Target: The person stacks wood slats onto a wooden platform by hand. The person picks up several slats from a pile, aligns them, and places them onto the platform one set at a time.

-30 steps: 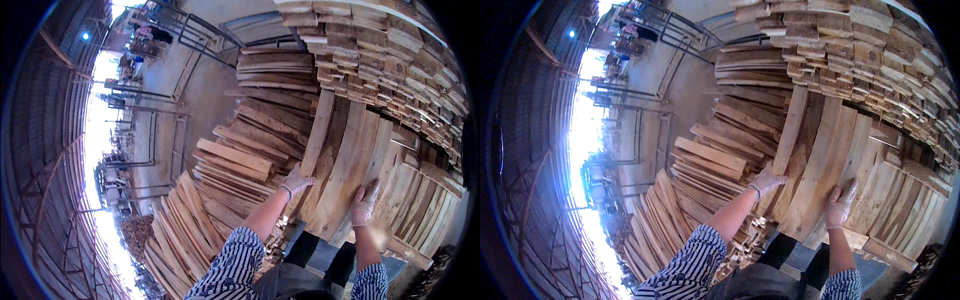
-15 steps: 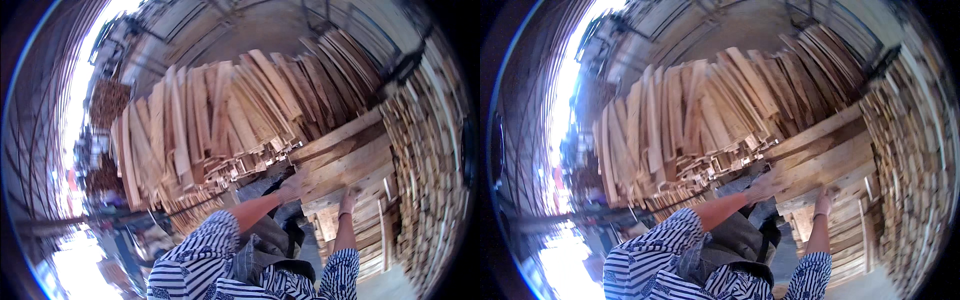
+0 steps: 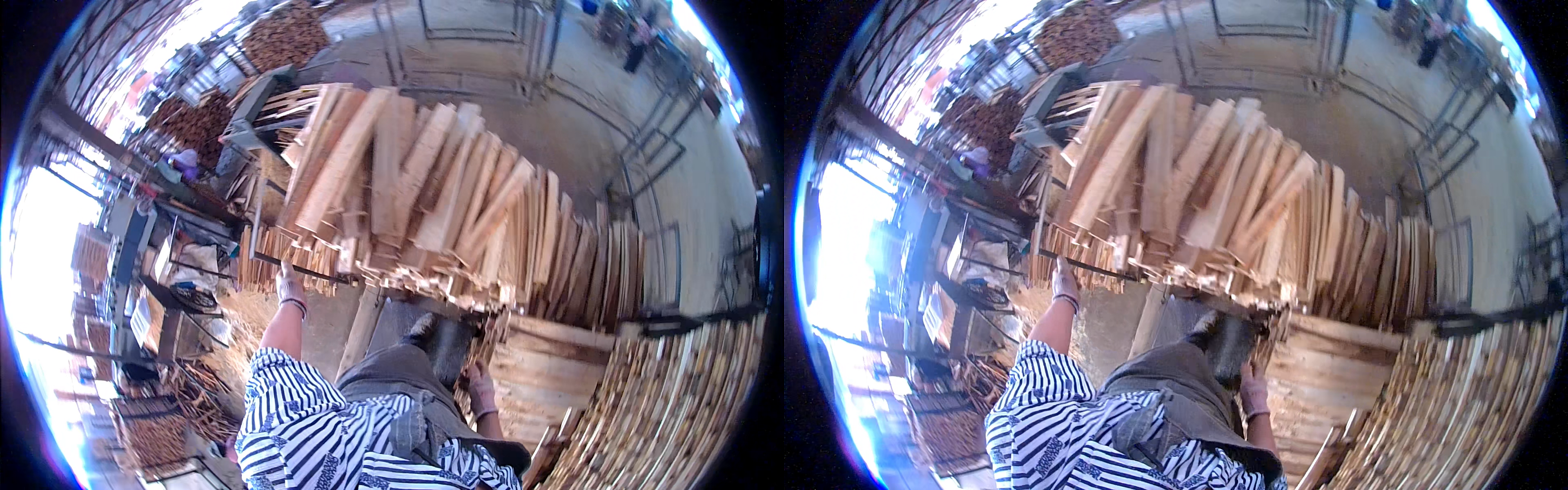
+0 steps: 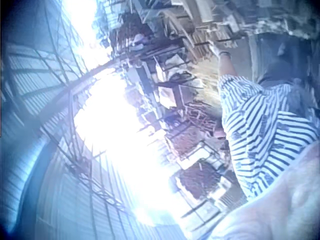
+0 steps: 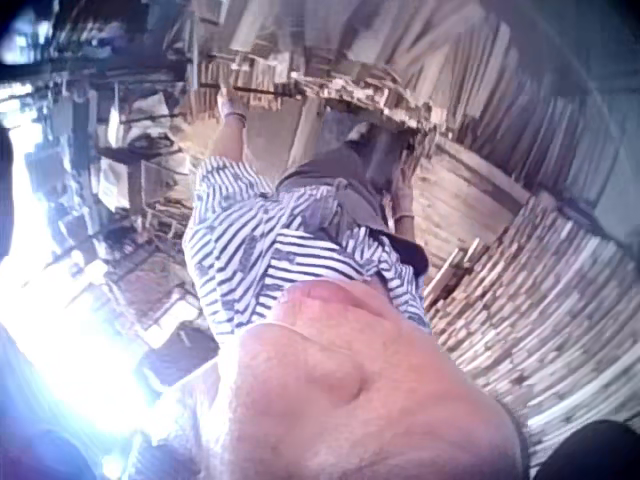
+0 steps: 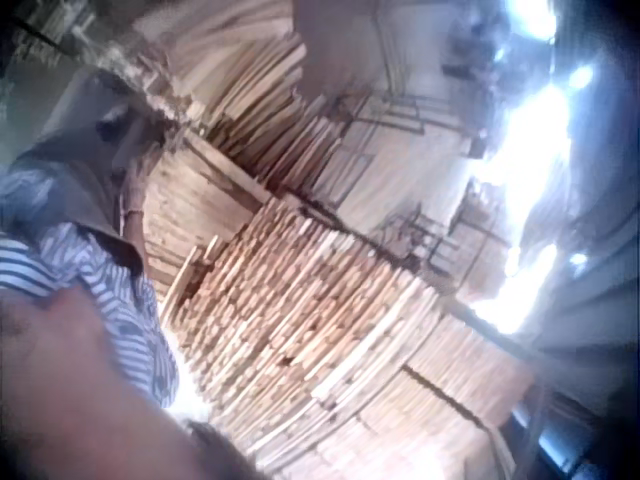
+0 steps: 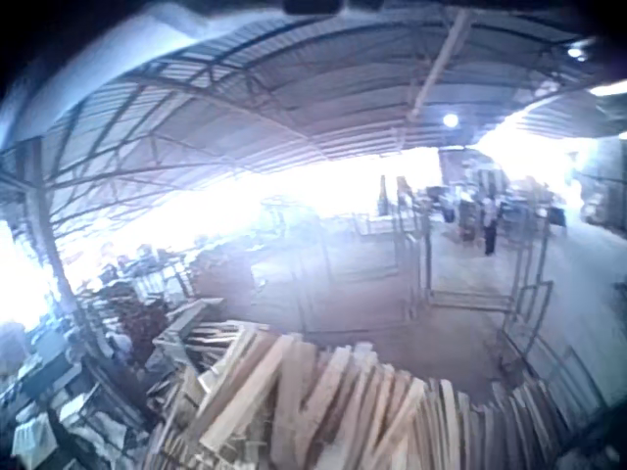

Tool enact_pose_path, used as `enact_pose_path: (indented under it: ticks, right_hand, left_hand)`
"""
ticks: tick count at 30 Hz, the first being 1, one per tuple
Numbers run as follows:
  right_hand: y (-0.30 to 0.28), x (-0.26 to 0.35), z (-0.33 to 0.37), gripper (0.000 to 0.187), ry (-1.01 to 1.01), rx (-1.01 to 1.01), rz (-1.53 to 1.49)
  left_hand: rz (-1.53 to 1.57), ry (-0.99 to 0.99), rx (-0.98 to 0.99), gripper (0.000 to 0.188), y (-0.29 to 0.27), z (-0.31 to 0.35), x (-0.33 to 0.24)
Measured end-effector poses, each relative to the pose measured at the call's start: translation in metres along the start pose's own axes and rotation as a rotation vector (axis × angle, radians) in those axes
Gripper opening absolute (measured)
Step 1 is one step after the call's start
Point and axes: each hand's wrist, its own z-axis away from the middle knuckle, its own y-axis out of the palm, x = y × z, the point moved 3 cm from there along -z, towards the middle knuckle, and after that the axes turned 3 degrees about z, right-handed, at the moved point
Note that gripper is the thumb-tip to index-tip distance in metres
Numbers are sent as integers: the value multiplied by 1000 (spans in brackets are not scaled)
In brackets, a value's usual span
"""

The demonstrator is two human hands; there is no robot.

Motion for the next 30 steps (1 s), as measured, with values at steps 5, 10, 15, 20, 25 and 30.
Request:
enact_pose_path:
  ticks: [5, 10, 15, 20, 25, 30]
  right_hand:
    - [24, 146, 2, 46, -272, 29, 218]
    - [101, 413, -51, 64, -789, 61, 399]
    - [239, 550, -105, 94, -761, 28, 871]
    - [278, 532, -164, 100, -599, -395, 1123]
    - [263, 531, -197, 78, -718, -51, 417]
    - [277, 554, -150, 64, -408, 49, 294]
  left_hand:
    - [-78, 49, 83, 71, 19, -116, -61]
    - [453, -346, 409, 65, 90, -128, -83]
    - [-255, 210, 540, 57, 59, -168, -58]
    - [-486, 152, 510, 83, 78, -119, -118]
    - [-686, 1, 631, 85, 76, -50, -190]
    - [-223, -37, 783, 66, 81, -66, -153]
